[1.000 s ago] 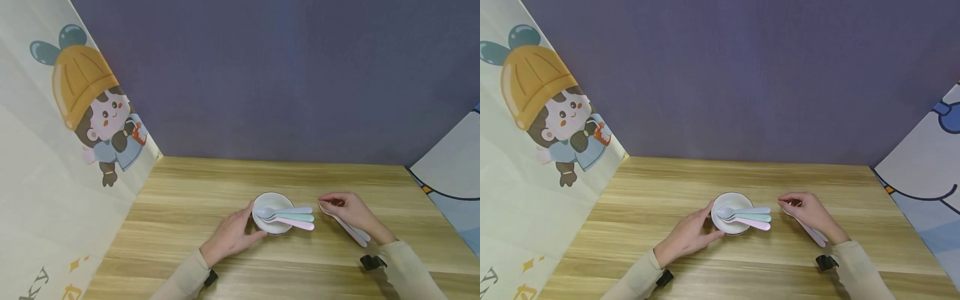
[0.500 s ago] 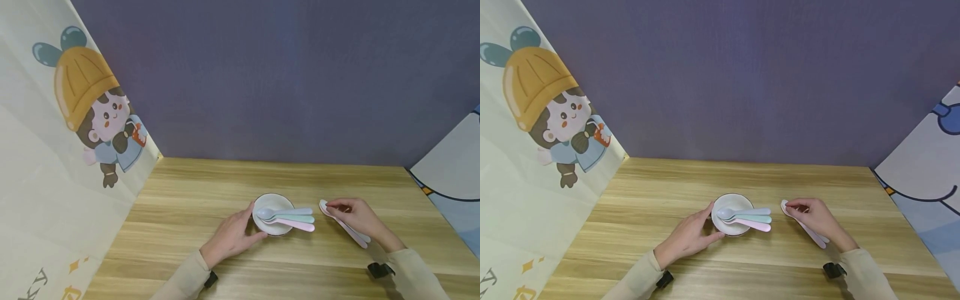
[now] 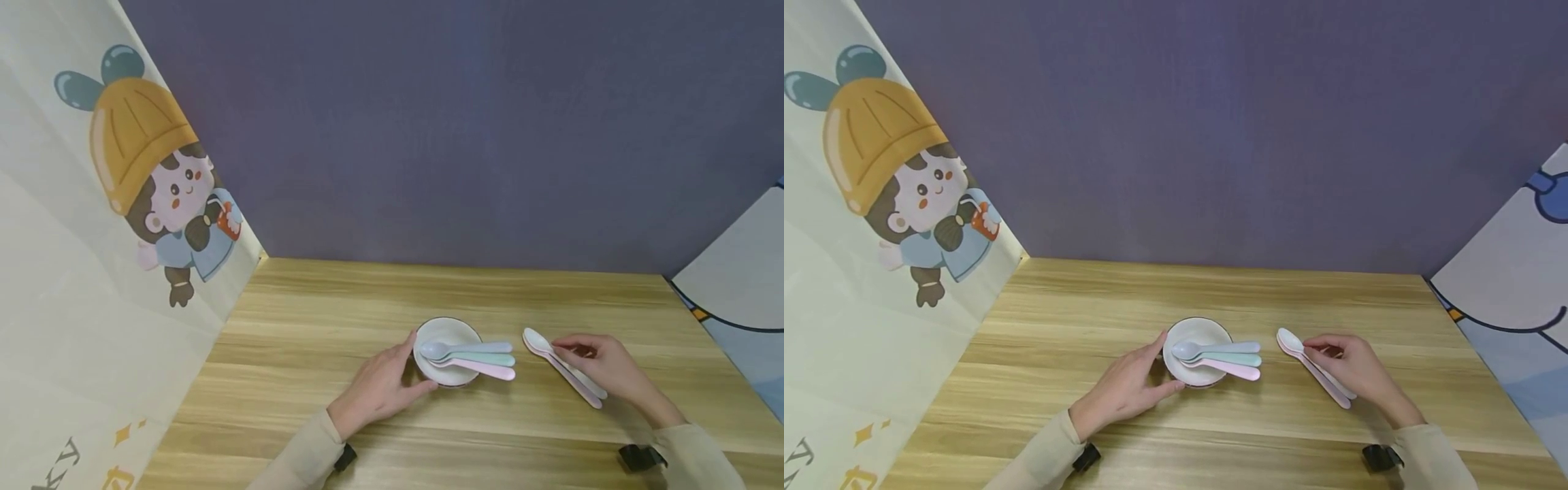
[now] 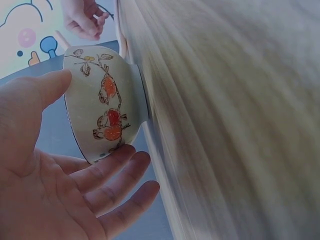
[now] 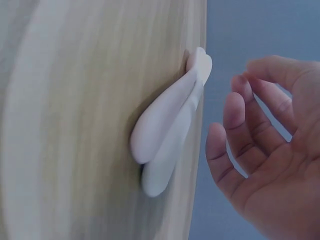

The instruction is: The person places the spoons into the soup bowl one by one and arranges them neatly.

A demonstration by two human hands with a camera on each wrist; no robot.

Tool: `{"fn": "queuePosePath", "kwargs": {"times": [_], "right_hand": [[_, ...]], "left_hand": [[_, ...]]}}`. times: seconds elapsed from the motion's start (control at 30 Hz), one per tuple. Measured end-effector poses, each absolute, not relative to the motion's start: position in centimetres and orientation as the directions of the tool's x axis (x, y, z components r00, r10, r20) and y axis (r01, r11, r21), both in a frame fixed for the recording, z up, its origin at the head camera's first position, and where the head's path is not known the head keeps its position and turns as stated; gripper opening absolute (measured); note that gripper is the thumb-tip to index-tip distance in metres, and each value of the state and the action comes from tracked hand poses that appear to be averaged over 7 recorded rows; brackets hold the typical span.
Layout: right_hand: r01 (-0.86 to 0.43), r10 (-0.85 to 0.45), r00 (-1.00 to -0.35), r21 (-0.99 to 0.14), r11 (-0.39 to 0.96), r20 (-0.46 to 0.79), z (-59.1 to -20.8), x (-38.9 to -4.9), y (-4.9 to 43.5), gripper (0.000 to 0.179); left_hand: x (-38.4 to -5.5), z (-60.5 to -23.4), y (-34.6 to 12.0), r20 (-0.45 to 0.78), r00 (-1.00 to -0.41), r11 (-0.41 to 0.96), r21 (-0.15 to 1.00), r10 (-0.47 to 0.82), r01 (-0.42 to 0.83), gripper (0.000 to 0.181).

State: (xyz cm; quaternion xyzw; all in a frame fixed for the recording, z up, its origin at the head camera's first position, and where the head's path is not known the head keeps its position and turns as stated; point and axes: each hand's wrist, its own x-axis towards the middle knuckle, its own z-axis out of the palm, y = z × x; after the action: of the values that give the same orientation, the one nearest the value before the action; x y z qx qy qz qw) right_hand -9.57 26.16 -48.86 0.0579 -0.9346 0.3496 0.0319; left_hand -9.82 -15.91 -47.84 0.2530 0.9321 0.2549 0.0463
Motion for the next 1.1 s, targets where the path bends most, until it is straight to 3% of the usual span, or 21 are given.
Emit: {"fn": "queuePosePath", "kwargs": {"times": [0.8,1.1], "right_hand": [[0.021,0.006,-1.000,-0.616,0.788,-0.026,-49.7,-8.2,28.1,0.029],[-0.008,-0.009,-1.000,-0.623,0.782,0.002,-50.0,-8.1,28.3,0.027]], "left_hand": [[-10.1,-47.5,-15.8,0.048,-0.874,0.741,0.509,0.484,0.439,0.100],[-10.1,-47.4,-15.7,0.039,-0.876,0.746,0.508,0.481,0.432,0.100]]}}
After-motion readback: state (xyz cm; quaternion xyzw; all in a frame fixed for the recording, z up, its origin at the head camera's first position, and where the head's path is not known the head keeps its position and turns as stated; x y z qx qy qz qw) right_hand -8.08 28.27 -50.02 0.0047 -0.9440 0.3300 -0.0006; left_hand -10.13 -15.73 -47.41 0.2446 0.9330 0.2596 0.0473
